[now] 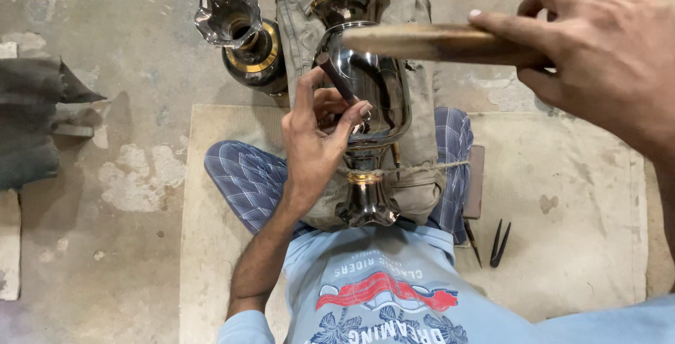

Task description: The person sits cross-legged on the floor and uses a chisel and wooden mallet to engrave a floral pattern onto a polished metal vessel. The person repeatedly taps the chisel along the surface to create the design.

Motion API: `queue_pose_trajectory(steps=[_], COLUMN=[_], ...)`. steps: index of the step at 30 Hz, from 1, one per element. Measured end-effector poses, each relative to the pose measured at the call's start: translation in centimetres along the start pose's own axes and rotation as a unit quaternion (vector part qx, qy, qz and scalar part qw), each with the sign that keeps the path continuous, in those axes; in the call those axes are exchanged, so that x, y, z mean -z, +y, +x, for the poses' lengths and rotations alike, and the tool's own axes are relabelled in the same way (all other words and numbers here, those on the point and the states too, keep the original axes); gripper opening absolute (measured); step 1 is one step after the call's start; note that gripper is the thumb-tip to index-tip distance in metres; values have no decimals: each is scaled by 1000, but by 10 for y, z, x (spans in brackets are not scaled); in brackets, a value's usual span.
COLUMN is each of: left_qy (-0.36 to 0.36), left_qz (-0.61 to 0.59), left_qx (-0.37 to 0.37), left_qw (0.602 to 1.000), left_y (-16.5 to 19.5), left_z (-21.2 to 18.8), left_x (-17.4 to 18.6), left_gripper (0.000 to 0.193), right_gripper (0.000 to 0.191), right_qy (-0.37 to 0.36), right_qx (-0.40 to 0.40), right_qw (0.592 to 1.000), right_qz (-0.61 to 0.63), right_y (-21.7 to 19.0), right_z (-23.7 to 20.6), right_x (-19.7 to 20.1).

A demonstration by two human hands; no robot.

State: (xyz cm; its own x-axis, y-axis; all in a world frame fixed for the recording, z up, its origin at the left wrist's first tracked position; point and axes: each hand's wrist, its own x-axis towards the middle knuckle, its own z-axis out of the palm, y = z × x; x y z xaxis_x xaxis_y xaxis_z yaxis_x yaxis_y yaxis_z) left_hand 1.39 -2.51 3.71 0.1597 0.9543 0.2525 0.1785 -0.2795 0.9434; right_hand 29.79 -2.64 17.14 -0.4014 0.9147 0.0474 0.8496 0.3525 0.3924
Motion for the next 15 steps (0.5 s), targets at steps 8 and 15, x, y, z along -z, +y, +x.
queue_pose_trajectory(steps=[8, 15], left_qy=[5, 0], left_qz=[5, 14], left_qx=[15, 23], left_qw=[1000, 1000], left_y=[0, -2], left_z=[-4, -8], left_x=[-1, -2], left_gripper=[53, 48], right_gripper=[59, 61], right_qy=[74, 59], right_qx=[16, 38], right_qw=[994, 978], right_qz=[75, 198], right_y=[0, 0], right_z=[18, 35], right_x=[12, 22])
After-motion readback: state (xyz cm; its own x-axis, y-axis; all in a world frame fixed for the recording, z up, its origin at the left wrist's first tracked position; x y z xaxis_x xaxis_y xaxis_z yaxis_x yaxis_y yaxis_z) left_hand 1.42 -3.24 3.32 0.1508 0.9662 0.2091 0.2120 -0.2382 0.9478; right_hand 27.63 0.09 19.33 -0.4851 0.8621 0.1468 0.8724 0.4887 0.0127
